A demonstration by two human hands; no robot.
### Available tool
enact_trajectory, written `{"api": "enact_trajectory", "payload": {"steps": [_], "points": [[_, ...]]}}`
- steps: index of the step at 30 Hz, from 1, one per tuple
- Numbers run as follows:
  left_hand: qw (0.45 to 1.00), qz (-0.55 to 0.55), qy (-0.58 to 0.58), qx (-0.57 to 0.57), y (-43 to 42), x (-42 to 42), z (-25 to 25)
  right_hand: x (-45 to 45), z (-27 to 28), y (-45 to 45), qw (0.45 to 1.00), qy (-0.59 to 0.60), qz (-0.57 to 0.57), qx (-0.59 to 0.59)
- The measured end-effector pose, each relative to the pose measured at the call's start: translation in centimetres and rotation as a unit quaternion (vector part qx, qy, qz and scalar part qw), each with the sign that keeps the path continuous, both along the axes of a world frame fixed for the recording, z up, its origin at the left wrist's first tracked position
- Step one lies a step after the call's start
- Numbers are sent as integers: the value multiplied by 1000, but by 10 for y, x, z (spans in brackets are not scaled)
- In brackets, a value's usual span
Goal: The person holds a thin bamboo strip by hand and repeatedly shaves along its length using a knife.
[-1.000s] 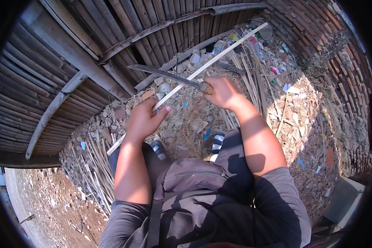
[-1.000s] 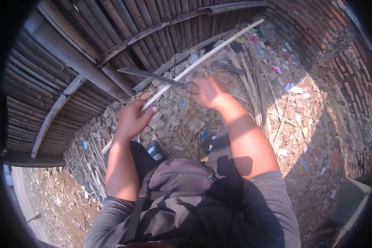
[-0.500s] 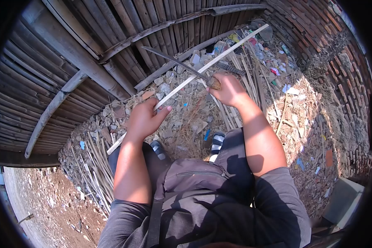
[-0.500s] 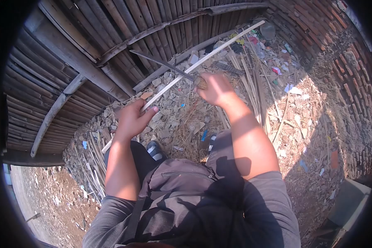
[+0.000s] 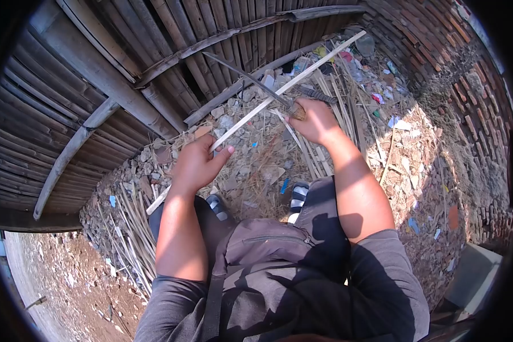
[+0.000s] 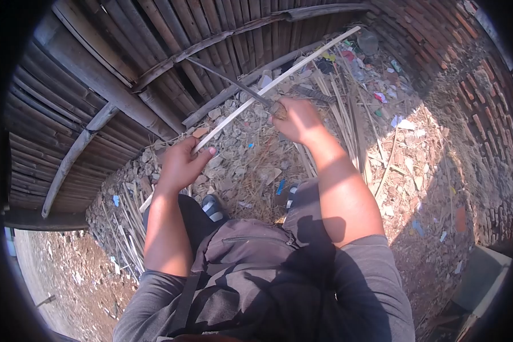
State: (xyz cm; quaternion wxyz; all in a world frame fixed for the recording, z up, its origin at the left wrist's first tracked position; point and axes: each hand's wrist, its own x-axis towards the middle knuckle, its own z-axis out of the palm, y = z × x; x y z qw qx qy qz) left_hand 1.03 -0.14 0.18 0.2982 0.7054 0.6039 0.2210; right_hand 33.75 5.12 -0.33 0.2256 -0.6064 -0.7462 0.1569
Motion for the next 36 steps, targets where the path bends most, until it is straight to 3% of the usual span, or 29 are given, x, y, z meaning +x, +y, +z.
{"api": "enact_trajectory", "payload": {"steps": [4, 6, 7, 10, 16, 19, 22, 25, 32, 33, 36], "points": [[999, -17, -10, 49, 0, -1, -11, -25, -3, -10, 997, -38, 60, 1], [999, -15, -27, -31, 0, -5, -9, -33, 11, -12, 987, -124, 97, -36], [997, -13, -35, -72, -1, -7, -9, -29, 8, -10, 991, -78, 100, -37], [998, -43, -27, 22, -1, -4, -10, -20, 5, -6, 994, 18, 93, -48], [998, -30, -42, -26, 1, -5, -13, -23, 6, -14, 998, -48, 46, -13], [997, -25, -56, -41, 3, -7, -21, -34, 13, -14, 987, -120, 102, -14], [997, -25, -46, -48, -2, -9, -9, -22, -6, -5, 996, -3, 92, 10], [998, -20, -29, -53, -1, -11, -6, -4, -5, 5, 999, 13, 39, 31], [999, -31, -29, -22, 0, -4, -11, -25, 6, -17, 998, -45, 40, 1], [999, -34, -33, -16, 0, -4, -16, -31, 9, -13, 992, -95, 68, -51], [999, -36, -38, -16, -1, -8, -18, -29, 11, -12, 992, -60, 103, -32]]}}
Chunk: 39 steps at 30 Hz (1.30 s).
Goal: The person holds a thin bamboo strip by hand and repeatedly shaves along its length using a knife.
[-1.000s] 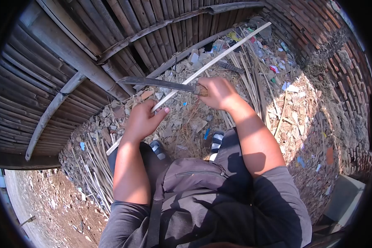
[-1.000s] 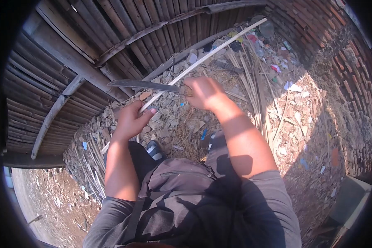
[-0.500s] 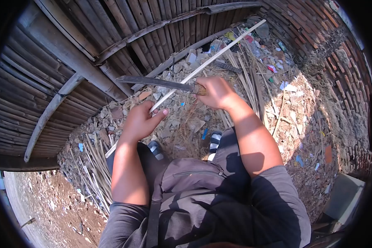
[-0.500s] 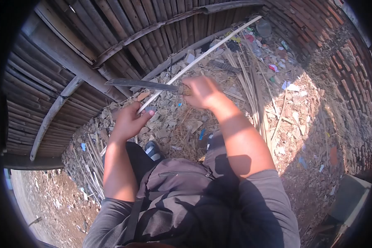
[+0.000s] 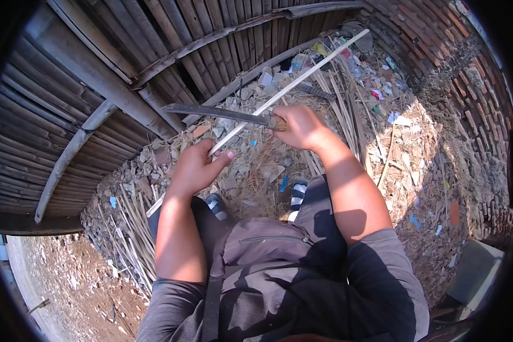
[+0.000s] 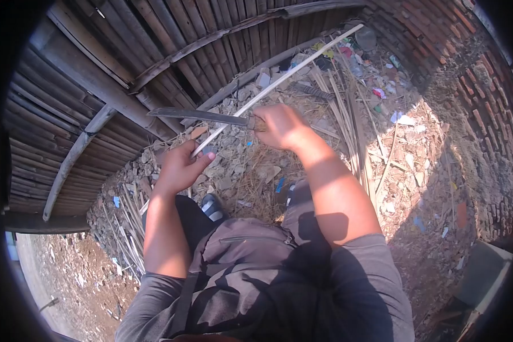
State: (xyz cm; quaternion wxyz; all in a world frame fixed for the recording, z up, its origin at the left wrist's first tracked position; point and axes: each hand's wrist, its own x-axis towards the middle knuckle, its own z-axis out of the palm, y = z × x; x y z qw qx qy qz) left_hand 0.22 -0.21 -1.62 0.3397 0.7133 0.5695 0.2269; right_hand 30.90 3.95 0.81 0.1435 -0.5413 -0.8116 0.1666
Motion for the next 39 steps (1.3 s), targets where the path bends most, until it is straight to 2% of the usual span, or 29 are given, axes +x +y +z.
{"api": "enact_trajectory", "payload": {"steps": [4, 7, 10, 13, 16, 19, 22, 23, 26, 29, 32, 35, 39], "points": [[999, 13, 10, -49, 0, -1, 13, 24, -7, 12, 996, 51, -63, 40], [997, -16, 71, -7, 2, 3, 14, 27, -9, 14, 995, 23, -88, 29], [999, -15, 30, -16, 4, 0, 4, 16, 1, 1, 996, -6, -83, 24], [1000, -3, 10, 16, 3, 0, -6, -2, 7, -3, 999, -34, -29, -2], [1000, 0, -1, -5, 1, -2, -2, 2, -6, 3, 1000, -3, -10, 11], [998, -2, 40, -55, -1, 2, 19, 21, -7, 13, 997, 22, -68, 6], [999, -10, 52, -5, 0, 3, 14, 30, -10, 11, 991, 81, -101, 38], [999, -6, 43, 3, 1, 3, 11, 30, -13, 11, 990, 67, -105, 62], [1000, 3, 26, 16, 2, 2, 5, 24, -12, 13, 995, 2, -101, 20], [1000, 6, 21, 6, 1, 2, 3, 7, -13, 3, 997, 27, -63, 32], [1000, 10, 19, -6, 2, 0, 2, -3, -3, 3, 999, -36, -24, -9], [999, 11, 26, -20, 1, 0, 9, 17, -17, 11, 997, 59, -47, 22], [1000, 14, 25, 6, 3, 1, 5, 38, -21, 19, 990, 82, -111, 28]]}}
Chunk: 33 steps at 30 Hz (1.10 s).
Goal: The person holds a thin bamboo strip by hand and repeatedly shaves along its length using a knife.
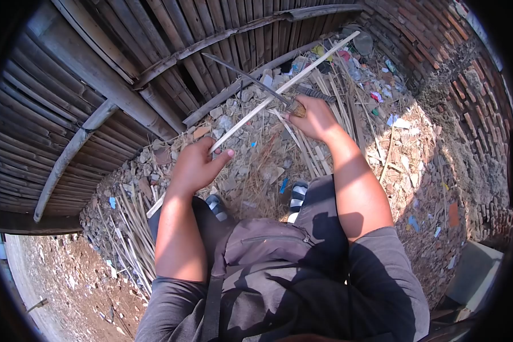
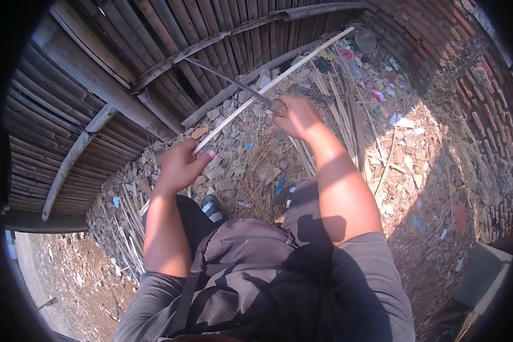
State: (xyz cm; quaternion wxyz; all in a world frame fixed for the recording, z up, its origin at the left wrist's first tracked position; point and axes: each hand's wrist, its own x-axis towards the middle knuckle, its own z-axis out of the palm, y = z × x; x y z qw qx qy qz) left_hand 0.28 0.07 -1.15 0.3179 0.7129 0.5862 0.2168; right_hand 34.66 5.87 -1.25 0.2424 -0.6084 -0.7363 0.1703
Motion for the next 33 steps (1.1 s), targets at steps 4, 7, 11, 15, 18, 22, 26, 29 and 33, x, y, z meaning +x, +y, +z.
{"api": "enact_trajectory", "payload": {"steps": [4, 7, 11, 15, 18, 22, 26, 29, 33], "points": [[1000, 9, 4, -29, 0, 0, 4, -10, 11, -10, 999, -45, 7, 3], [1000, -17, 0, 15, 0, 0, -4, -27, 12, -14, 995, -81, 45, -19], [1000, -17, 15, 10, 1, -2, -3, -39, 10, -16, 993, -92, 76, -17], [1000, -5, 22, 2, -4, 1, 14, -18, 7, -7, 998, -48, 51, 6], [1000, 6, 9, 2, -4, 2, 14, -5, 5, -4, 999, -24, 11, 24], [1000, 7, 1, -1, -2, 1, 7, -9, 6, -5, 998, -57, 2, 3], [1000, 5, 1, 9, -2, 0, 6, -31, 13, -18, 997, -67, 24, -34], [1000, 9, 16, -2, -4, 0, 11, -37, 22, -18, 988, -119, 76, -57], [1000, 8, 17, 11, -4, -4, 10, -9, 17, -9, 998, -45, 24, -23]]}}
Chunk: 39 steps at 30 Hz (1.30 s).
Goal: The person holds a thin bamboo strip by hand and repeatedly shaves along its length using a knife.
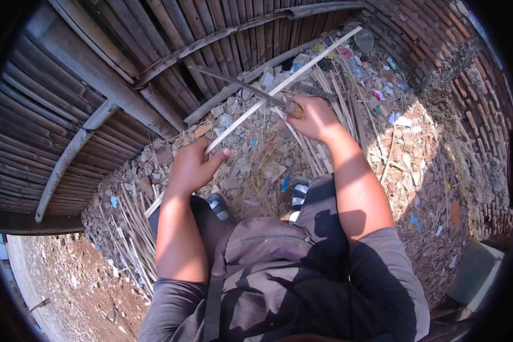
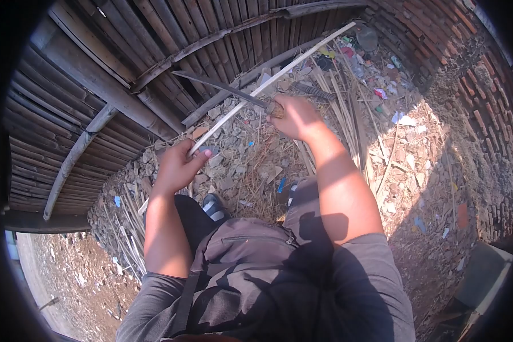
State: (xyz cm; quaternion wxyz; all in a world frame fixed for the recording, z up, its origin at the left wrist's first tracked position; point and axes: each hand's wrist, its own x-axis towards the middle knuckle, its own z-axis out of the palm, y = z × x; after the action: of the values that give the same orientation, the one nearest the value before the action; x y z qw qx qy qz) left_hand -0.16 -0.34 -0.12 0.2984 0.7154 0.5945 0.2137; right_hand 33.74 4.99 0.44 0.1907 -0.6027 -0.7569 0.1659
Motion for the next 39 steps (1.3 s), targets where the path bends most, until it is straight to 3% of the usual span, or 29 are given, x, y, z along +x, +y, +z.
{"api": "enact_trajectory", "payload": {"steps": [6, 10, 12, 16, 17, 21, 24, 27, 31, 34, 39], "points": [[1000, 11, -2, -27, 0, 7, 6, 9, -1, 1, 998, 39, -57, 2], [1000, -1, -2, 23, 1, 8, -2, -21, 6, -8, 997, -68, 20, -22], [1000, 7, 3, -21, 1, 7, 3, -33, 11, -11, 991, -110, 59, -43], [1000, -2, 7, -12, -2, 7, 8, -18, 1, -6, 998, 29, 59, 19], [1000, 0, 9, -14, -1, 6, 9, -12, 6, -4, 1000, -6, 23, -16], [1000, 4, 17, -27, 1, 5, 4, 7, -4, 3, 998, 35, -46, -10], [999, 4, 5, -35, 2, 6, 3, 2, -4, 1, 999, 22, -30, 25], [1000, 7, 13, -27, 0, 7, 7, -16, 12, -6, 998, -33, -13, -45], [1000, 10, 17, -14, 1, 6, -1, -36, 0, -8, 994, -76, 78, -25], [999, 2, 27, -29, 1, 4, 1, -27, -9, -6, 996, -27, 83, -14], [999, 4, 11, -30, 2, 3, 3, 3, 2, 5, 998, 19, -32, -45]]}}
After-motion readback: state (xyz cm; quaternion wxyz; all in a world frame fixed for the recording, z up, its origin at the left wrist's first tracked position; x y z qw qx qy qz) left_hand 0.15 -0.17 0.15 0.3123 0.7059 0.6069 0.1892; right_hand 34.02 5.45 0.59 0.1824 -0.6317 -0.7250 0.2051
